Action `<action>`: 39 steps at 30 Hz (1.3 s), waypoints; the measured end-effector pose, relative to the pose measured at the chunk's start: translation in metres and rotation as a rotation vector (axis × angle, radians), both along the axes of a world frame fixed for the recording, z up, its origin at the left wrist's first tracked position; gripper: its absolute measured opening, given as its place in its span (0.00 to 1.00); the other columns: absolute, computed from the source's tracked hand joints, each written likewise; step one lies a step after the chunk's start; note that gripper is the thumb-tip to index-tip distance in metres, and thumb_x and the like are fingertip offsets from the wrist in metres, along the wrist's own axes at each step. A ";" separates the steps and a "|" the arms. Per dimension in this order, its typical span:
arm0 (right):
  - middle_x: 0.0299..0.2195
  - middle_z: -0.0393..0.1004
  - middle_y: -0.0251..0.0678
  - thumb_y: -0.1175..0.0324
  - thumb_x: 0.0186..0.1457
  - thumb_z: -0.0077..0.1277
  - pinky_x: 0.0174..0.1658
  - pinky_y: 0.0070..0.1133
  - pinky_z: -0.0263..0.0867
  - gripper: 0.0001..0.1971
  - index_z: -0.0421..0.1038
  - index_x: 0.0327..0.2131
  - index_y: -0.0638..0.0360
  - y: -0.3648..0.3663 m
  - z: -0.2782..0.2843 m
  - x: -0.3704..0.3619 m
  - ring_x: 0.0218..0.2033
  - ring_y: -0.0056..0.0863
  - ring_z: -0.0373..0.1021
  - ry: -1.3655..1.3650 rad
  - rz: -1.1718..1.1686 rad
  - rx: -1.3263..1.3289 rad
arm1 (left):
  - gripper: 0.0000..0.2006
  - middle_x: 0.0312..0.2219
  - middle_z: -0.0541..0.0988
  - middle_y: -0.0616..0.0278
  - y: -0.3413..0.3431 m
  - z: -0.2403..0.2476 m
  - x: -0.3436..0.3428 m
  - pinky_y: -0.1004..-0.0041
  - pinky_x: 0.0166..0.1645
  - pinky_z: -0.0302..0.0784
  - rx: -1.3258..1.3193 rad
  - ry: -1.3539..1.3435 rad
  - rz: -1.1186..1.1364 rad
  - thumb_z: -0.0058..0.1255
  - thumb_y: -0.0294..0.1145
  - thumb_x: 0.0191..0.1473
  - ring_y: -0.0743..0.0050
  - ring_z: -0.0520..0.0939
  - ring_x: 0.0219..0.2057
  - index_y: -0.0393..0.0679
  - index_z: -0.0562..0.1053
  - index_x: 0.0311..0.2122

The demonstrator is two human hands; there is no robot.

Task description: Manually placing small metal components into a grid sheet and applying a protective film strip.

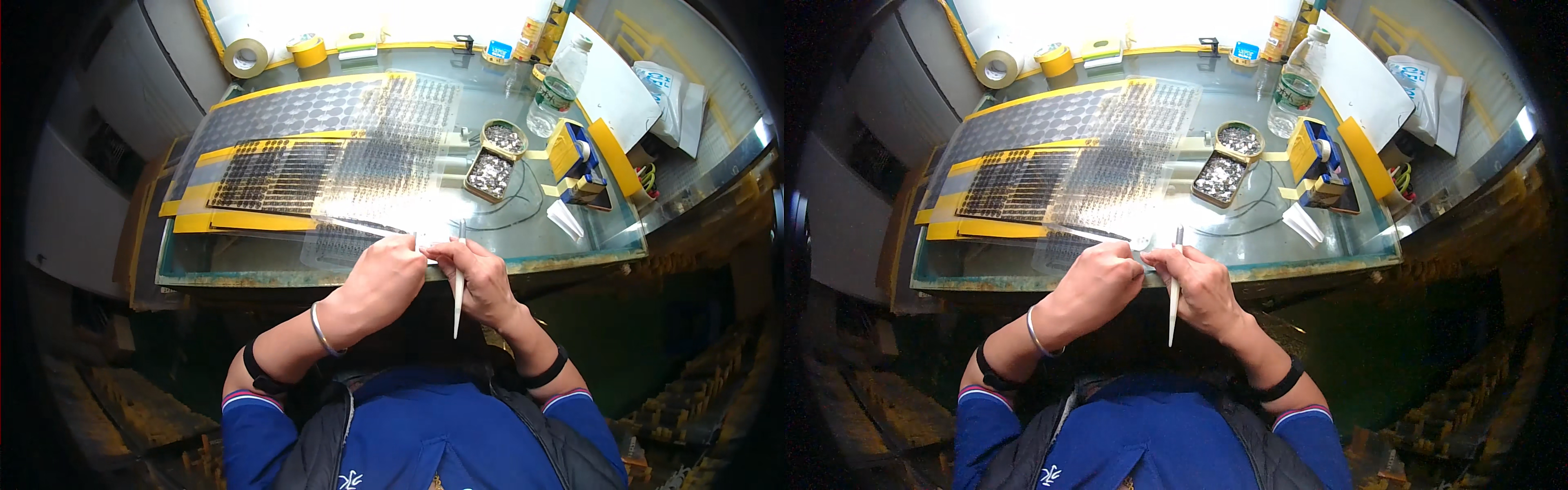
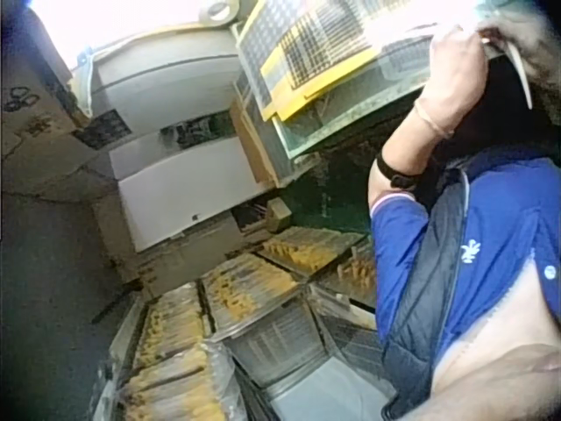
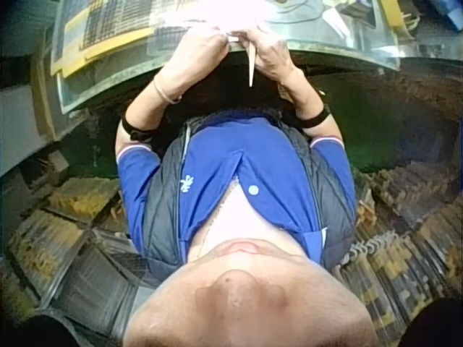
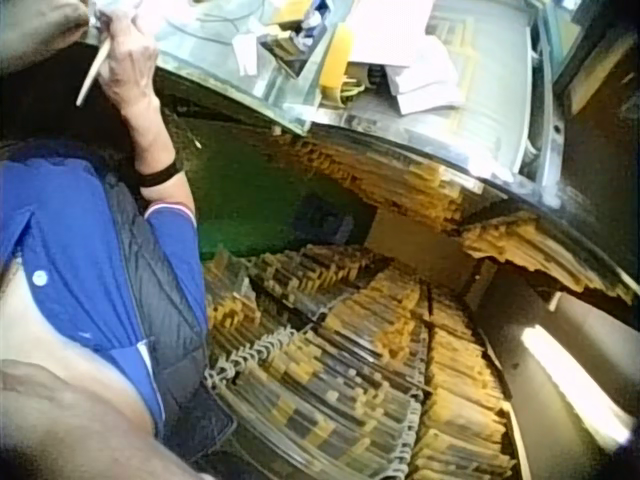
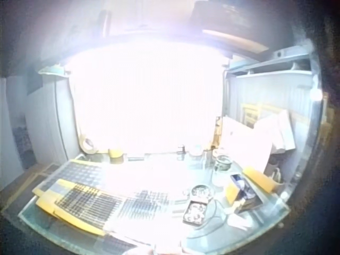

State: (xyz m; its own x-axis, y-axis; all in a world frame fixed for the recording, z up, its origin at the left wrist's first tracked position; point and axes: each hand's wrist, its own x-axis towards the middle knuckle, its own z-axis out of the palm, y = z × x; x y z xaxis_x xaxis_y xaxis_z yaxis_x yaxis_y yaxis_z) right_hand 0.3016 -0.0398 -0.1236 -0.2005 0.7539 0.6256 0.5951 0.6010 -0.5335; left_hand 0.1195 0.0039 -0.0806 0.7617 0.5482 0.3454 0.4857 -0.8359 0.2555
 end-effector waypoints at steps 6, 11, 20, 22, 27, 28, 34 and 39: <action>0.31 0.76 0.40 0.77 0.50 0.55 0.33 0.30 0.70 0.11 0.72 0.39 0.58 -0.001 -0.001 0.001 0.32 0.40 0.73 0.010 -0.015 -0.003 | 0.04 0.20 0.74 0.49 -0.002 -0.001 0.009 0.61 0.36 0.76 0.022 0.052 0.011 0.50 0.24 0.42 0.52 0.79 0.27 0.33 0.73 0.22; 0.33 0.78 0.43 0.78 0.51 0.56 0.44 0.32 0.72 0.09 0.71 0.37 0.60 -0.003 0.000 0.000 0.34 0.46 0.74 0.011 -0.027 -0.053 | 0.04 0.20 0.73 0.49 -0.004 -0.004 0.011 0.60 0.35 0.76 0.033 0.023 0.036 0.51 0.24 0.42 0.51 0.78 0.26 0.34 0.73 0.23; 0.33 0.79 0.42 0.77 0.52 0.56 0.46 0.33 0.72 0.08 0.72 0.38 0.60 -0.004 -0.001 0.000 0.36 0.44 0.75 0.032 -0.034 -0.060 | 0.05 0.21 0.75 0.50 0.006 -0.008 0.001 0.63 0.33 0.75 -0.290 -0.195 0.112 0.55 0.26 0.43 0.53 0.79 0.25 0.35 0.74 0.24; 0.33 0.79 0.42 0.77 0.53 0.55 0.46 0.33 0.71 0.08 0.72 0.38 0.60 -0.004 -0.001 -0.001 0.36 0.44 0.75 0.029 -0.036 -0.065 | 0.05 0.22 0.76 0.50 0.006 -0.008 0.001 0.64 0.32 0.75 -0.339 -0.208 0.118 0.54 0.26 0.44 0.54 0.79 0.25 0.35 0.74 0.24; 0.34 0.79 0.41 0.77 0.53 0.55 0.46 0.32 0.71 0.08 0.72 0.38 0.60 -0.004 0.000 0.000 0.36 0.43 0.75 0.033 -0.033 -0.062 | 0.07 0.23 0.77 0.51 0.012 -0.004 -0.004 0.67 0.30 0.75 -0.405 -0.155 0.121 0.55 0.27 0.48 0.65 0.80 0.23 0.34 0.77 0.30; 0.34 0.79 0.41 0.77 0.53 0.55 0.46 0.32 0.71 0.08 0.72 0.38 0.60 -0.004 0.000 -0.001 0.36 0.43 0.75 0.033 -0.034 -0.058 | 0.08 0.23 0.78 0.53 0.017 0.003 -0.009 0.69 0.30 0.75 -0.542 -0.123 0.138 0.55 0.28 0.50 0.70 0.80 0.24 0.33 0.78 0.33; 0.30 0.77 0.40 0.75 0.51 0.56 0.34 0.29 0.70 0.08 0.73 0.37 0.60 -0.002 -0.001 -0.002 0.32 0.38 0.74 0.038 -0.034 -0.012 | 0.13 0.26 0.81 0.61 0.017 -0.001 -0.024 0.77 0.32 0.77 -0.759 -0.261 0.226 0.62 0.34 0.51 0.81 0.80 0.27 0.34 0.78 0.36; 0.31 0.77 0.38 0.67 0.48 0.63 0.35 0.29 0.71 0.13 0.73 0.36 0.59 -0.004 0.003 -0.001 0.33 0.38 0.75 0.038 -0.013 0.005 | 0.10 0.24 0.77 0.60 0.011 -0.005 -0.015 0.71 0.30 0.74 -0.460 -0.180 0.175 0.64 0.34 0.46 0.73 0.77 0.22 0.39 0.79 0.31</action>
State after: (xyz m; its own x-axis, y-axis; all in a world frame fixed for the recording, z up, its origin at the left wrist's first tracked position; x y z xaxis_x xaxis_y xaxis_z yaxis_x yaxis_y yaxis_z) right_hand 0.3005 -0.0434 -0.1204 -0.1665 0.7533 0.6363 0.5821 0.5960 -0.5532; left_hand 0.1045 0.0153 -0.0857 0.5960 0.7877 0.1555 0.5227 -0.5277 0.6696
